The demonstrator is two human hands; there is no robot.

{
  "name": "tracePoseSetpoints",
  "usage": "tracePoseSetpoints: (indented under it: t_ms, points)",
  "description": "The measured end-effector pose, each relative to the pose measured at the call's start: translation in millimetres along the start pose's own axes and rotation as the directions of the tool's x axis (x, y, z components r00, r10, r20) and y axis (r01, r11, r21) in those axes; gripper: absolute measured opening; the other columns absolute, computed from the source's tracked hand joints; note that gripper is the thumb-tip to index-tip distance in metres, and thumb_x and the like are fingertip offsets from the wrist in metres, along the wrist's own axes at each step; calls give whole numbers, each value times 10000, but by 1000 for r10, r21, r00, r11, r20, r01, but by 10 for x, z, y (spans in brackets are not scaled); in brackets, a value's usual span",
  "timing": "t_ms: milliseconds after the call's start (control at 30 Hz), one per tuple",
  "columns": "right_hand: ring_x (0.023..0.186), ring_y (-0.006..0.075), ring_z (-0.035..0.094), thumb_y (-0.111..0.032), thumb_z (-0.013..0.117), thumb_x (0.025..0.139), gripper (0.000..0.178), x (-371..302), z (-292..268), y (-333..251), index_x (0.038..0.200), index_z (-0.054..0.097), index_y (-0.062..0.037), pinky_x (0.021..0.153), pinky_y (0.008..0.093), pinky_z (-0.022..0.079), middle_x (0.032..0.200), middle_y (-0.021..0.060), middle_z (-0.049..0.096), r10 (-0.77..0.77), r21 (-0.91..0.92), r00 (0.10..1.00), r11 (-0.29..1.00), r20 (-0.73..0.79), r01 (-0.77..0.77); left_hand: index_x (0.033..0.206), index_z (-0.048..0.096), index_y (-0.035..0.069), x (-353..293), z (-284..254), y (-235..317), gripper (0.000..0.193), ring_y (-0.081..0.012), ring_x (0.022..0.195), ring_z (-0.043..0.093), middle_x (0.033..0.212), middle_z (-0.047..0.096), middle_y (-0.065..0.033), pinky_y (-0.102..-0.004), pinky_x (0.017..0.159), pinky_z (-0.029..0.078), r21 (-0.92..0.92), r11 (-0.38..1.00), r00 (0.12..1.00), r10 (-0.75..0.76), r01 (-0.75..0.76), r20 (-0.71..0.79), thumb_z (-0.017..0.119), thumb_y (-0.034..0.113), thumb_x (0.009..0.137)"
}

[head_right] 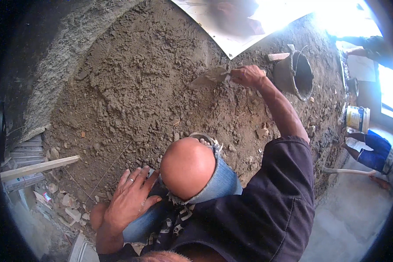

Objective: The person levels and smooths wet cement on the ground using a trowel.

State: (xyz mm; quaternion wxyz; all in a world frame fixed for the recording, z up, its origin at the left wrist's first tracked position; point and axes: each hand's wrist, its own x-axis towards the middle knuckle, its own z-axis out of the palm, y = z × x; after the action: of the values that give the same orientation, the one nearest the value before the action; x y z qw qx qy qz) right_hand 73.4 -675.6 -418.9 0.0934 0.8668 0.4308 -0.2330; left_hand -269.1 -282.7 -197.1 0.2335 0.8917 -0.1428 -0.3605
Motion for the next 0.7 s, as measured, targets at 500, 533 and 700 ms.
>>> tracePoseSetpoints:
  t_ms: [500,533,700]
  points:
    - [643,139,525,-473,391,1008,433,-624,568,-1408,1149,538,-91,525,315,475,793,29,548,530,906,741,-321,412,-275,1395,421,68,-4,-60,-88,619,-395,1267,446,1353,462,-227,-533,1083,307,9,996,996,87,-87,26,573,422,910]
    - [632,132,513,-495,377,1004,441,-503,621,-1558,1140,533,-105,515,311,464,784,27,541,539,858,701,-469,467,-211,1393,422,66,22,-76,-76,621,-394,1266,446,1351,464,-227,-533,1081,310,27,997,997,75,-76,10,574,423,908]
    - [578,158,494,-518,399,987,429,8,485,-2389,995,540,-113,491,324,441,718,19,519,412,588,691,-808,594,-23,1393,421,63,21,-88,-27,630,-389,1263,448,1349,465,-226,-538,1075,316,36,998,998,61,-61,-4,578,425,902]
